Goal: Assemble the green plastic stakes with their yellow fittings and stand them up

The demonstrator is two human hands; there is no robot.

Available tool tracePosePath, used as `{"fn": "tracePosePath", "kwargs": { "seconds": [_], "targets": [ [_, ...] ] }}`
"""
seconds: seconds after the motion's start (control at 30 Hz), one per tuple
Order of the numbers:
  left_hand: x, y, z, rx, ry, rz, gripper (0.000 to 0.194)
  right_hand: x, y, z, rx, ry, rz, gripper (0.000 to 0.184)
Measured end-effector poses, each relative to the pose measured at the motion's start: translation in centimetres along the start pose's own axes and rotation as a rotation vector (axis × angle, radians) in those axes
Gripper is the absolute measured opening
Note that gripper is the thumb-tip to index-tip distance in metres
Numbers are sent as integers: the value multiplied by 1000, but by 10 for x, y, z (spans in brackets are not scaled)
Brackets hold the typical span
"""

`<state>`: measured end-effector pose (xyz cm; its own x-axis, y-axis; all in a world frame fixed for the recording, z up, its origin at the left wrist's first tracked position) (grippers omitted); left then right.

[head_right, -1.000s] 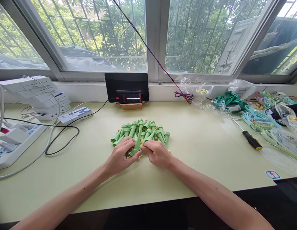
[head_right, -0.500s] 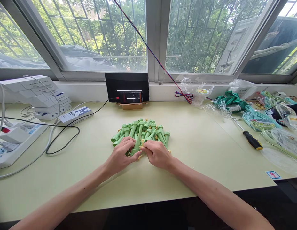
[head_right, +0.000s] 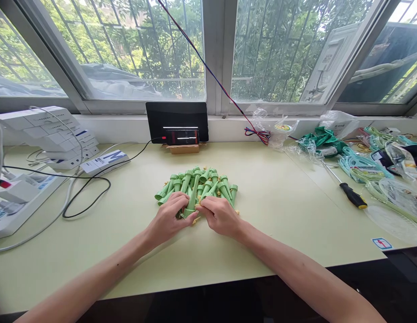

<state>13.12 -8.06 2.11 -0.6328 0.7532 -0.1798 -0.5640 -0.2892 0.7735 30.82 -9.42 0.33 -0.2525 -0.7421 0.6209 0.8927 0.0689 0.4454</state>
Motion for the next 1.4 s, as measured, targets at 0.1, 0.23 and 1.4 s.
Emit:
{"fn": "tracePosePath", "kwargs": {
  "seconds": [0.1,0.23,1.4],
  "targets": [
    [0,0,0,9,6,-3,33,1,0,0,-12,15,-6,33],
    [1,0,-1,16,16,-12,33,1,0,0,-19,33,-16,32],
    [-6,7,2,-59,-42,36,11,13,10,8,-150,0,75,15]
  ]
}}
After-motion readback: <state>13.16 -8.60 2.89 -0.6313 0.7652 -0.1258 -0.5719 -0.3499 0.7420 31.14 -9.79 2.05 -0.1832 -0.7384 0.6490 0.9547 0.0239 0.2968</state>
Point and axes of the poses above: each hand's wrist, its own z-axis towards the middle knuckle, its own y-axis out of the back of the hand, x = y × z, the point moved 2 cm from there along z, towards the middle knuckle, and after that the axes turned 13 degrees about z, right-handed, at the moved point
